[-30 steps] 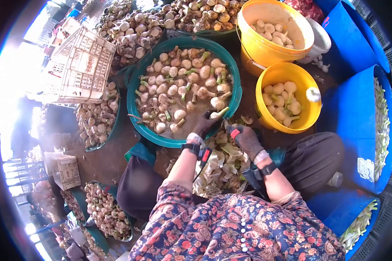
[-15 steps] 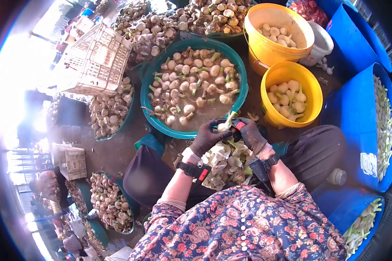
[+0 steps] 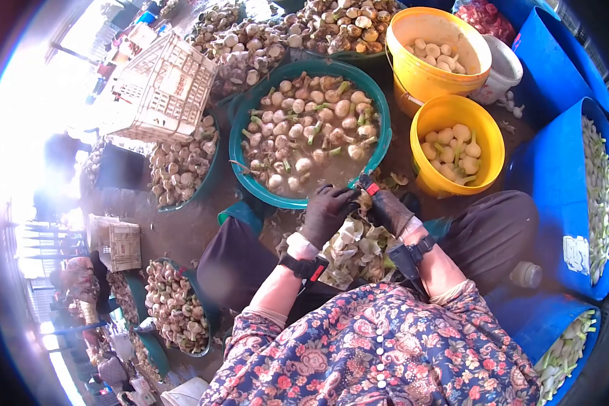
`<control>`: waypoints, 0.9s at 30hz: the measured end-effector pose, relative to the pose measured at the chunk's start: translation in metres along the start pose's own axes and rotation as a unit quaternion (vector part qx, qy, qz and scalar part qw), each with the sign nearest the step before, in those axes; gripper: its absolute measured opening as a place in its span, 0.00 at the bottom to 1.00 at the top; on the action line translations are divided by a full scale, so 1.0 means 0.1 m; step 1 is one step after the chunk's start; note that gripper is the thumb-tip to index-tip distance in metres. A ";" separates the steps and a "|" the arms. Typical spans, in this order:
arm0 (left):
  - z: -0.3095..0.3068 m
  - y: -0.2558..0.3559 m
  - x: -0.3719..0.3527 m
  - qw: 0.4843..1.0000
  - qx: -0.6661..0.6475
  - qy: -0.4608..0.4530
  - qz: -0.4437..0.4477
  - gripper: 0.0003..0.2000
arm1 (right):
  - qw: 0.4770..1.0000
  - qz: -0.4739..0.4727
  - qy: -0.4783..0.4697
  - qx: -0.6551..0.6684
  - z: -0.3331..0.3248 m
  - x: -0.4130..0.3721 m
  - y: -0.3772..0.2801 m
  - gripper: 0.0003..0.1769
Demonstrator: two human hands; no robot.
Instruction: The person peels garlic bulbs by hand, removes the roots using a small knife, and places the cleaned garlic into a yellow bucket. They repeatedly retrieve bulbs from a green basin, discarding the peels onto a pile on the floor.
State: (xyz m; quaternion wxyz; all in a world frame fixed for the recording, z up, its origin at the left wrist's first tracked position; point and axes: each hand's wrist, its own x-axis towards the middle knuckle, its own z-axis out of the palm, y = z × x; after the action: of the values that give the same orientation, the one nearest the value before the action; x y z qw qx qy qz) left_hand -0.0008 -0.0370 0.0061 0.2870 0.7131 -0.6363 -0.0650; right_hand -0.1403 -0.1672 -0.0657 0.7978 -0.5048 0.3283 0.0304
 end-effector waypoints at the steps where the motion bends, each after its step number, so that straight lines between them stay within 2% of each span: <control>1: 0.05 0.04 -0.03 1.000 0.010 0.005 -0.015 0.16 | 0.995 -0.046 0.043 -0.082 0.03 -0.05 -0.01 0.24; 2: 0.09 0.07 -0.03 0.999 0.019 0.008 -0.028 0.15 | 0.979 -0.083 0.091 -0.162 0.07 -0.10 -0.01 0.24; 3: 0.11 0.13 -0.03 0.998 0.048 0.039 -0.024 0.12 | 0.987 -0.006 0.121 -0.104 0.20 -0.27 -0.29 0.23; 4: 0.23 0.12 -0.07 0.994 -0.026 0.050 -0.096 0.11 | 0.985 0.071 0.149 -0.047 0.29 -0.36 -0.44 0.23; 6: 0.28 0.19 -0.05 0.954 -0.169 0.074 -0.237 0.08 | 0.978 -0.068 0.172 -0.096 0.39 -0.34 -0.40 0.21; 7: 0.27 0.19 -0.04 0.919 -0.180 0.017 -0.349 0.08 | 0.966 -0.137 0.182 -0.120 0.41 -0.33 -0.37 0.21; 8: 0.27 0.11 -0.04 0.840 -0.357 0.024 -0.407 0.08 | 0.982 -0.135 0.127 -0.042 0.39 -0.30 -0.34 0.20; 9: 0.26 -0.01 -0.06 0.727 -0.519 0.030 -0.448 0.09 | 0.988 -0.131 0.071 0.038 0.36 -0.28 -0.31 0.20; 10: 0.26 -0.11 -0.10 0.585 -0.660 0.035 -0.470 0.10 | 0.985 -0.126 0.014 0.118 0.34 -0.25 -0.28 0.20; 11: 0.17 -0.13 -0.15 0.820 -0.477 -0.052 -0.311 0.12 | 0.972 -0.137 -0.043 0.185 0.34 -0.36 -0.39 0.20; 12: 0.05 -0.12 -0.18 0.965 -0.215 -0.038 -0.149 0.14 | 0.964 -0.145 -0.076 0.208 0.34 -0.39 -0.41 0.22; 14: -0.11 0.05 -0.13 0.910 -0.345 -0.004 -0.229 0.16 | 0.944 -0.160 -0.142 0.250 0.33 -0.45 -0.43 0.24; 15: -0.14 0.06 -0.13 0.926 -0.300 -0.008 -0.227 0.16 | 0.958 -0.141 -0.110 0.225 0.35 -0.48 -0.50 0.24; 16: -0.18 0.06 -0.14 0.940 -0.255 -0.013 -0.225 0.17 | 0.969 -0.239 -0.043 0.051 0.34 -0.42 -0.45 0.24; 17: -0.21 0.05 -0.15 0.952 -0.210 -0.018 -0.223 0.17 | 0.936 -0.327 0.026 -0.124 0.30 -0.33 -0.34 0.24; 18: -0.15 -0.04 -0.15 0.863 -0.380 0.010 -0.332 0.16 | 0.862 -0.402 0.095 -0.294 0.34 -0.34 -0.40 0.25; 19: -0.04 -0.18 -0.17 0.732 -0.532 0.038 -0.424 0.16 | 0.803 -0.429 0.128 -0.394 0.36 -0.38 -0.46 0.24; 20: -0.02 -0.21 -0.15 0.564 -0.658 0.062 -0.495 0.16 | 0.800 -0.414 0.139 -0.411 0.39 -0.37 -0.45 0.23; 22: 0.07 -0.21 -0.17 0.640 -0.609 0.065 -0.465 0.14 | 0.793 -0.384 0.162 -0.444 0.44 -0.34 -0.33 0.21; 23: 0.09 -0.19 -0.18 0.676 -0.582 0.068 -0.448 0.13 | 0.774 -0.439 0.226 -0.397 0.43 -0.18 -0.15 0.14; 24: 0.06 -0.16 -0.20 0.735 -0.547 0.056 -0.398 0.13 | 0.857 -0.378 0.221 -0.273 0.42 -0.16 -0.13 0.13; 25: 0.03 -0.13 -0.23 0.789 -0.508 0.043 -0.343 0.12 | 0.917 -0.308 0.212 -0.142 0.39 -0.12 -0.13 0.12; 26: -0.01 -0.09 -0.25 0.837 -0.467 0.029 -0.285 0.11 | 0.953 -0.230 0.198 -0.007 0.35 -0.11 -0.15 0.11; 27: -0.07 -0.07 -0.29 0.883 -0.406 -0.018 -0.237 0.08 | 0.962 -0.161 0.186 0.118 0.29 -0.14 -0.18 0.12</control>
State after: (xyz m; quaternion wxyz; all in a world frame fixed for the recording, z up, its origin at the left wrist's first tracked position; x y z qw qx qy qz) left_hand 0.0034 -0.0070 -0.0001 0.5156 0.6627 -0.3713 -0.3964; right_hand -0.1294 -0.1481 -0.0356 0.7707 -0.4501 0.3870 -0.2317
